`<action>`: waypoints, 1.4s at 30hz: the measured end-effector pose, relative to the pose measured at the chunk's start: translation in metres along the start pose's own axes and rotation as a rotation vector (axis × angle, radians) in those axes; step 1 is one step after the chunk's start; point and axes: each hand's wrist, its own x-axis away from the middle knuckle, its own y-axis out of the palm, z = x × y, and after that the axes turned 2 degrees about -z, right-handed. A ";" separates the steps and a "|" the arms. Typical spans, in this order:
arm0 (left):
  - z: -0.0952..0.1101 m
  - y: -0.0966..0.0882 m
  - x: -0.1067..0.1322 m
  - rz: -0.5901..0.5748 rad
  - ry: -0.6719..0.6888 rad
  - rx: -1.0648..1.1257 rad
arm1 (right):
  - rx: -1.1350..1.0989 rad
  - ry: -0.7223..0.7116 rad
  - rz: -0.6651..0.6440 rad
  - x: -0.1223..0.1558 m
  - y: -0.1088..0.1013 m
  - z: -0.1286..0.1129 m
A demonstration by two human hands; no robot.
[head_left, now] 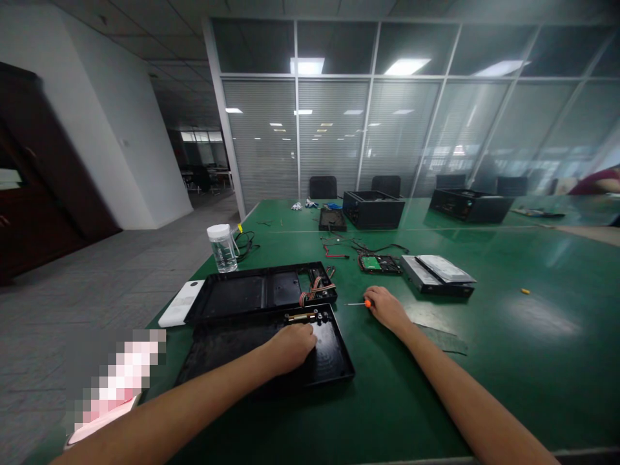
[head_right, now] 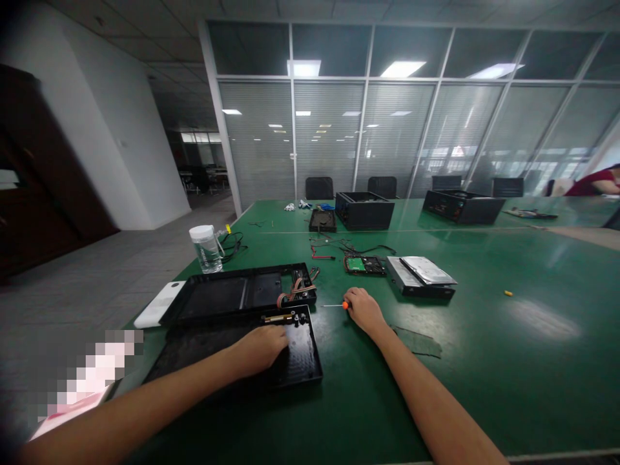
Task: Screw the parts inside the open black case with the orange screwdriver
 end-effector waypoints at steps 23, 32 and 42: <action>-0.042 0.046 -0.069 0.526 0.073 0.113 | -0.133 0.017 0.138 -0.005 -0.006 0.010; -0.041 0.052 -0.070 0.561 0.126 0.191 | -0.151 0.106 0.124 -0.003 -0.014 0.001; -0.044 0.045 -0.065 0.524 0.226 0.255 | -0.806 0.182 0.056 -0.004 -0.037 -0.001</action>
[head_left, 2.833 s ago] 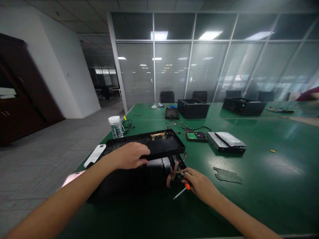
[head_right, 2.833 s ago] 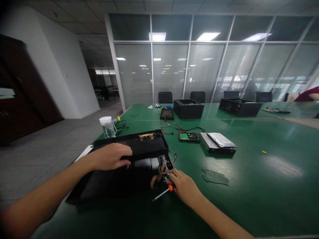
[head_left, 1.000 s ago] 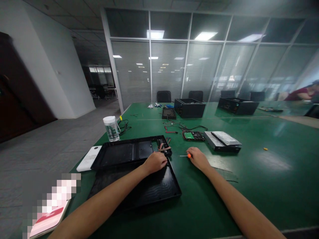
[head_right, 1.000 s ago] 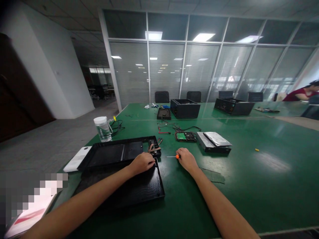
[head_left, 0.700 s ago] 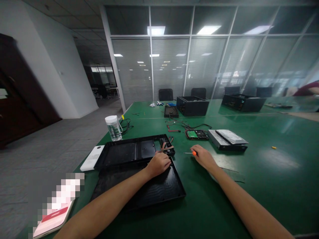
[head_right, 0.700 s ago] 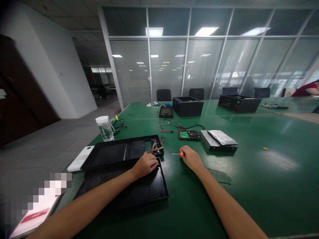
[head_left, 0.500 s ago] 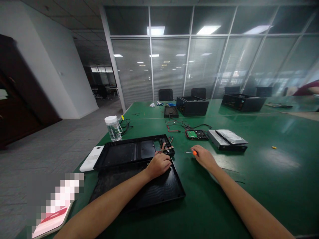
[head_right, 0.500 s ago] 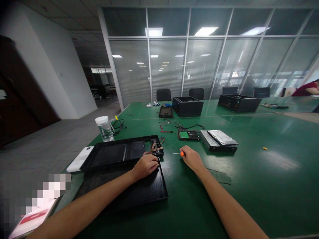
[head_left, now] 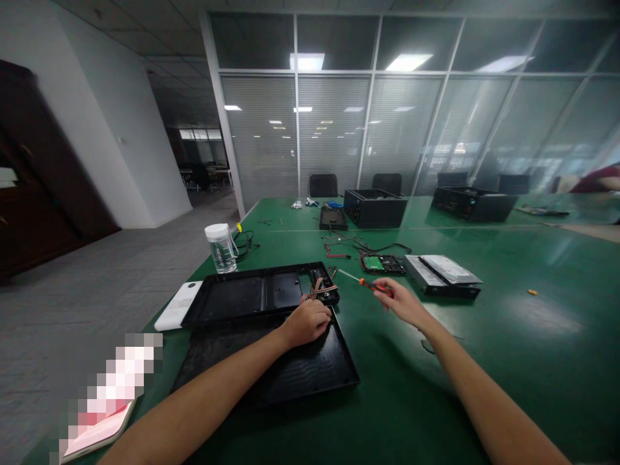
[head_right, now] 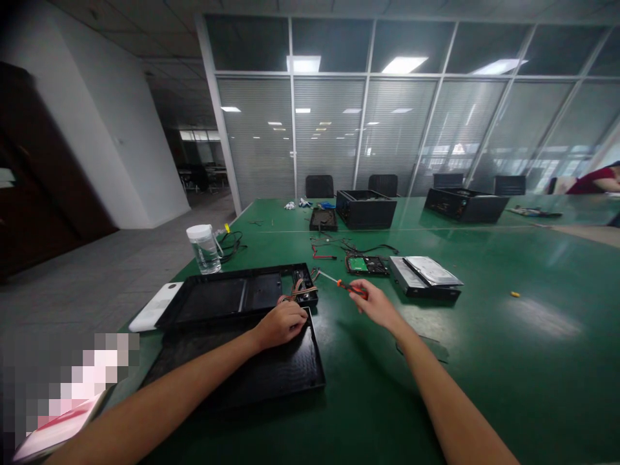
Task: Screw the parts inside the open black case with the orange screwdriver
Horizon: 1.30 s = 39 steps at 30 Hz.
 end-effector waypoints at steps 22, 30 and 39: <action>0.004 0.000 0.004 0.054 -0.313 0.241 | 0.476 -0.250 0.250 0.014 0.029 -0.041; 0.003 0.002 0.003 0.069 -0.297 0.239 | 1.042 -0.292 -0.170 -0.002 0.022 -0.143; 0.004 -0.002 0.004 0.050 -0.289 0.193 | 1.078 -0.238 -0.275 -0.032 0.036 -0.168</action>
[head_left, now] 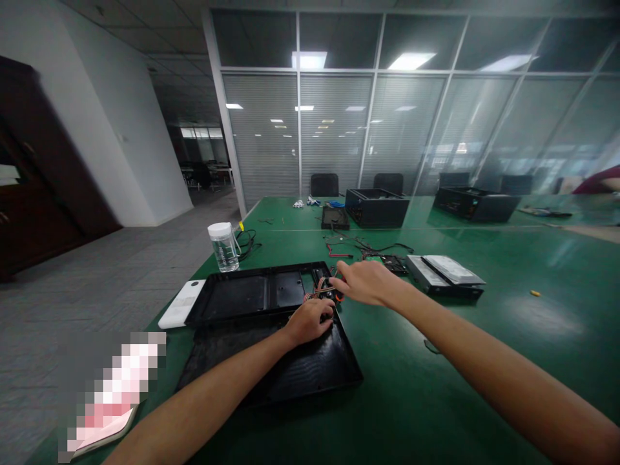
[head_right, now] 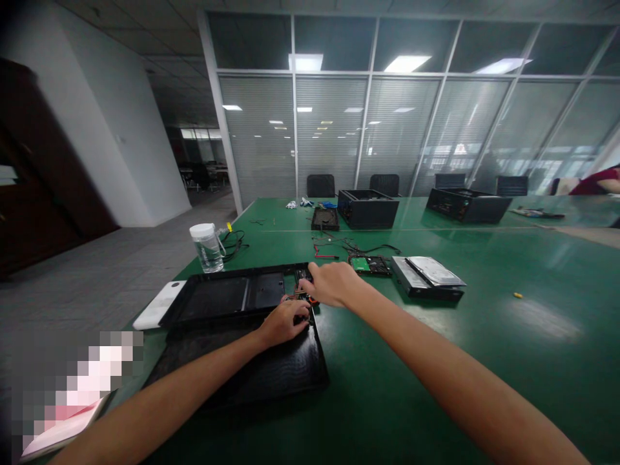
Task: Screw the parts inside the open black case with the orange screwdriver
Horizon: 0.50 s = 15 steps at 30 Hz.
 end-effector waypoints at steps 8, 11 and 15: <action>0.002 -0.002 0.001 -0.008 -0.008 0.002 | -0.041 -0.023 -0.042 -0.001 0.000 0.008; 0.001 -0.002 0.001 0.004 -0.002 -0.001 | -0.052 -0.009 -0.053 0.002 0.001 0.011; 0.002 -0.001 0.001 0.008 -0.003 -0.022 | -0.091 -0.035 -0.027 0.004 0.004 0.012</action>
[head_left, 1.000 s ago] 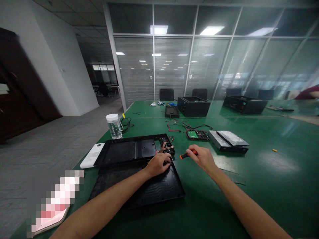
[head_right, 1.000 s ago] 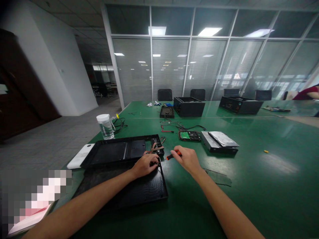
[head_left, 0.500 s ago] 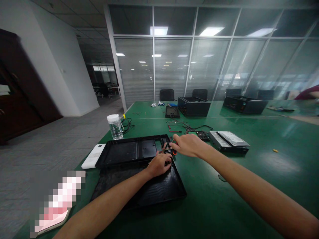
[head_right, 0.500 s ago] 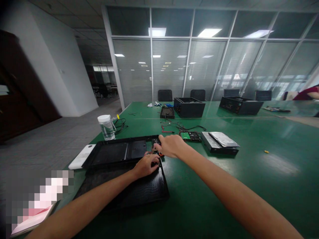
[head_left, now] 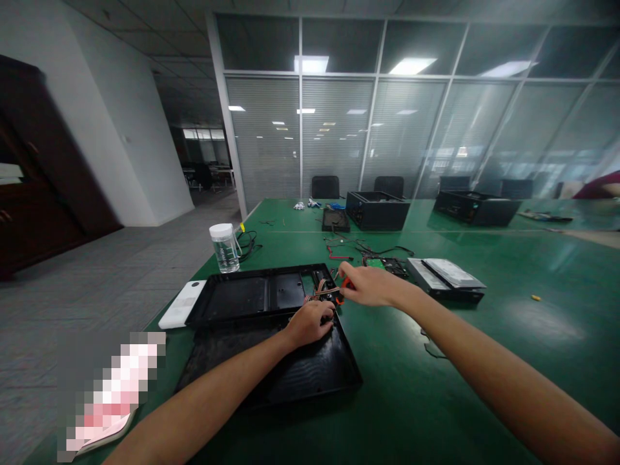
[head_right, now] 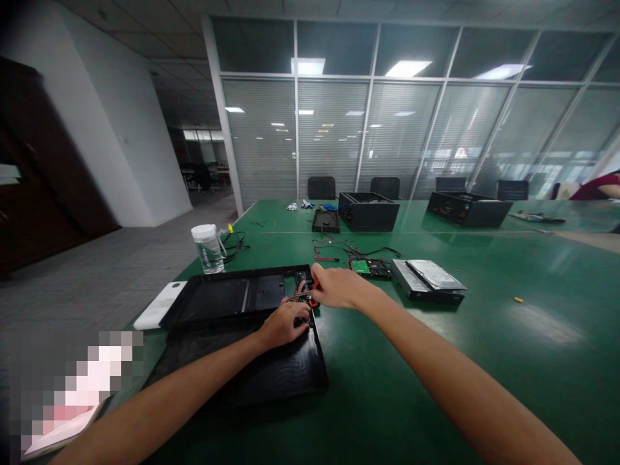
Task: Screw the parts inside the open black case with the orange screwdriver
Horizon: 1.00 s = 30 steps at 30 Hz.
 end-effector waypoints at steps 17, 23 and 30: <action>0.001 -0.004 0.000 -0.007 0.152 -0.115 | -1.359 0.403 0.398 0.045 0.115 0.098; 0.002 -0.004 -0.001 -0.184 0.389 -0.181 | -1.862 0.417 0.675 0.046 0.144 0.126; 0.017 -0.037 -0.014 -0.169 0.452 -0.302 | -1.084 0.196 0.489 0.054 0.094 0.048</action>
